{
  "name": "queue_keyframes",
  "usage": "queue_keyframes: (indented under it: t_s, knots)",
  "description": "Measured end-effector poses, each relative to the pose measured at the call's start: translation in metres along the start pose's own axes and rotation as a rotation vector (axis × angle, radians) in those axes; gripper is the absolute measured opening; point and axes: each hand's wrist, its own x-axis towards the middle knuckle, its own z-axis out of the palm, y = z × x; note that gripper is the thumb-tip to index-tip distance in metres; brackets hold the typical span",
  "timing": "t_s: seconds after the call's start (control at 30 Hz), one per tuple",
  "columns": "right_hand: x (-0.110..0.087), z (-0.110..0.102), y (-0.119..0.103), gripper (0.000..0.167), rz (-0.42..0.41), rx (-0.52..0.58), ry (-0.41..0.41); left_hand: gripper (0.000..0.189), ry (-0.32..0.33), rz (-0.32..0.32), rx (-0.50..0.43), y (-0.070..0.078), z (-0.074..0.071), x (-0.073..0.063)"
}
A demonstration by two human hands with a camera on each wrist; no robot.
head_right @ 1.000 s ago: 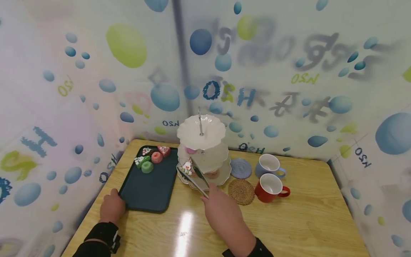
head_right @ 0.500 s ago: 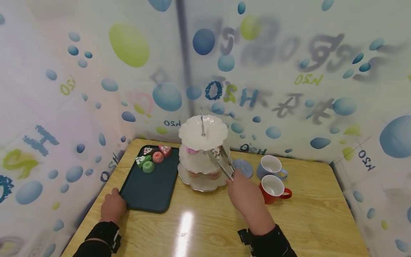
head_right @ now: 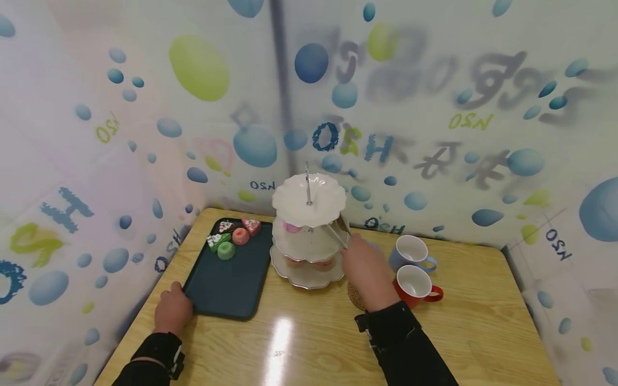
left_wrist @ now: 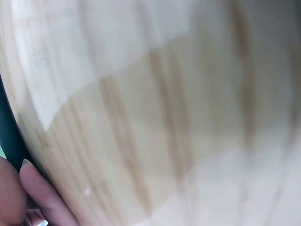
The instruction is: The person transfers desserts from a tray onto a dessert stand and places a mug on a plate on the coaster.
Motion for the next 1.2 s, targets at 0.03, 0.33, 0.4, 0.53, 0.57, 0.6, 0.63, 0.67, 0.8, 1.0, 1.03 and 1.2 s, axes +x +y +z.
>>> queue_keyframes:
  t_s: [0.03,0.33,0.4,0.53,0.57,0.6,0.63,0.67,0.8,1.0,1.03,1.2]
  knots:
    - [0.002,0.001,-0.002,0.037,0.001,0.000,0.000,0.036,0.000,-0.002,0.001,0.000,0.000,0.000]
    - [0.011,0.008,-0.010,0.049,0.043,0.006,-0.029,0.034,0.006,-0.012,0.004,0.006,-0.003,-0.004]
    - [0.012,0.008,-0.010,0.049,0.052,0.028,-0.036,0.034,0.014,-0.007,0.001,0.007,-0.004,-0.006]
    - [0.010,0.007,-0.007,0.047,0.037,0.062,-0.025,0.032,0.022,-0.001,0.001,0.009,-0.006,-0.009]
    - [0.009,0.007,-0.006,0.046,0.032,0.075,-0.022,0.032,0.021,0.000,0.002,0.009,-0.007,-0.009]
    - [0.008,0.006,-0.005,0.046,0.029,0.083,-0.021,0.032,0.019,0.000,0.004,0.010,-0.007,-0.009]
    - [0.006,0.005,-0.003,0.046,0.028,0.092,-0.022,0.033,0.017,-0.001,0.006,0.010,-0.007,-0.009]
    - [0.004,0.004,-0.002,0.047,0.039,0.109,-0.030,0.033,0.016,-0.003,0.007,0.010,-0.007,-0.009]
    - [-0.009,0.000,0.003,0.051,0.088,0.153,-0.057,0.034,0.009,-0.010,0.008,0.010,-0.006,-0.007]
    - [-0.037,-0.003,0.008,0.061,0.084,0.239,-0.050,0.034,0.007,-0.013,0.012,0.007,-0.005,-0.004]
    - [-0.041,-0.002,0.009,0.062,0.071,0.244,-0.045,0.034,0.006,-0.012,0.010,0.007,-0.005,-0.004]
    - [-0.059,-0.002,0.006,0.056,0.033,0.293,-0.025,0.034,0.003,-0.013,0.003,0.006,-0.004,-0.005]
